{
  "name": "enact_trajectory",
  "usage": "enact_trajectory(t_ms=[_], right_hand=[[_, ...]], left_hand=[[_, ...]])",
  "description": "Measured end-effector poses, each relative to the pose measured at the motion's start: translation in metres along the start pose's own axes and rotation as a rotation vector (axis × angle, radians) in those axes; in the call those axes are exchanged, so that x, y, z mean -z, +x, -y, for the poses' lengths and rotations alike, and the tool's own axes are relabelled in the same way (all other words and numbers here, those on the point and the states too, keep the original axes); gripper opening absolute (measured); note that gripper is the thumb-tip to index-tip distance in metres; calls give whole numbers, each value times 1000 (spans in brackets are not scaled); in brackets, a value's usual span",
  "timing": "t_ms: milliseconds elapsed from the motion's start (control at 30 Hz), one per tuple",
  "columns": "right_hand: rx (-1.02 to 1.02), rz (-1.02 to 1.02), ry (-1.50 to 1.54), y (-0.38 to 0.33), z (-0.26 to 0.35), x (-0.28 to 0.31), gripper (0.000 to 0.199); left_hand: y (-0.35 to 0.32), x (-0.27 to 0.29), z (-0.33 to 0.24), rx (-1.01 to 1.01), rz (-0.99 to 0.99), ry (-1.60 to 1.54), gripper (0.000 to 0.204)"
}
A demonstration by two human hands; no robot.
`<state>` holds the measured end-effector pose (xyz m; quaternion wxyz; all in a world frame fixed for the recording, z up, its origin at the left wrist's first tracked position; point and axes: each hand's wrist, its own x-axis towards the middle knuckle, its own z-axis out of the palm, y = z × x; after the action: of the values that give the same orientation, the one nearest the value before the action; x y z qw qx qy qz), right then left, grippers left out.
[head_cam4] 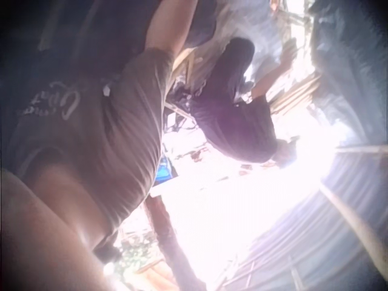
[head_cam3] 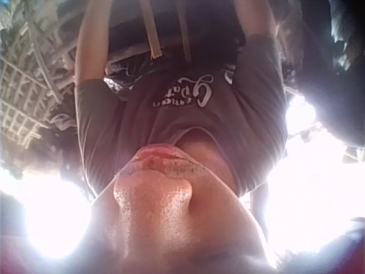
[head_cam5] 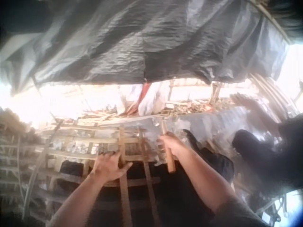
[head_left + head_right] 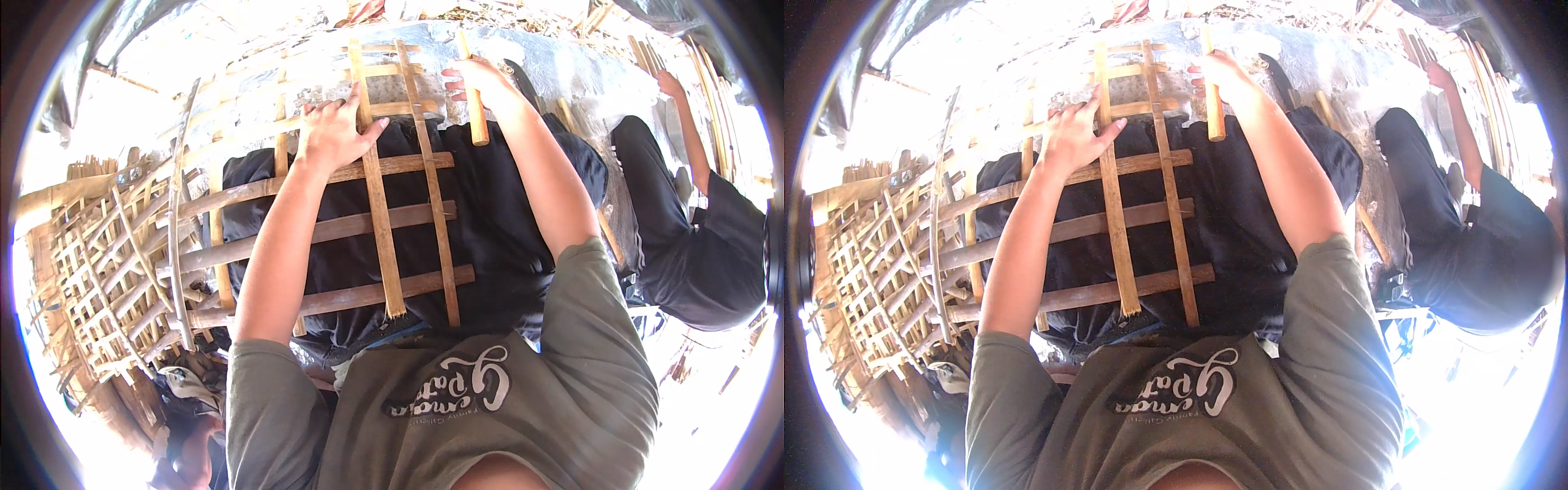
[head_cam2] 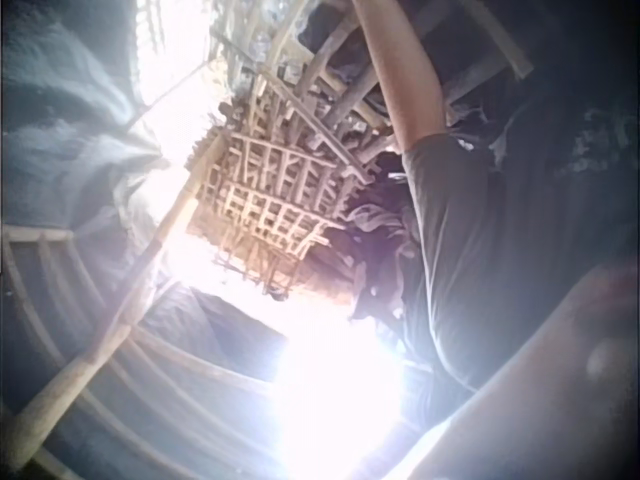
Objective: The person assembles a bamboo lattice structure by placing bamboo strips across a frame and securing them with a hammer and nails. They repeatedly position strips, tap them into place, and adjust alignment while seated on the ground.
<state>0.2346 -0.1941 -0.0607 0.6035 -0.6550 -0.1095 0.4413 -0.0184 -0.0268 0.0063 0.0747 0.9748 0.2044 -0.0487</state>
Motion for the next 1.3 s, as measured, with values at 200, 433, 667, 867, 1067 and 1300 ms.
enact_trajectory(t_ms=[200, 433, 667, 867, 1067, 1300], right_hand=[[21, 6, -40, -5, 4, -4, 53], [82, 61, -28, -9, 0, 1, 61], [116, 114, -51, -5, -2, 4, 59], [72, 102, -62, -2, -1, 4, 53], [70, 72, -77, -7, 1, -3, 53], [84, 76, -71, -10, 1, 0, 50]], left_hand=[[0, 0, 2, -8, 13, 9, 84], [-1, 2, 1, 11, 31, -4, 81], [-1, -3, 3, 5, -32, -48, 78], [-1, -3, 0, 16, -37, -30, 79], [-2, -18, 5, 15, -299, 48, 87], [-1, 0, -1, 43, -11, 42, 88]])
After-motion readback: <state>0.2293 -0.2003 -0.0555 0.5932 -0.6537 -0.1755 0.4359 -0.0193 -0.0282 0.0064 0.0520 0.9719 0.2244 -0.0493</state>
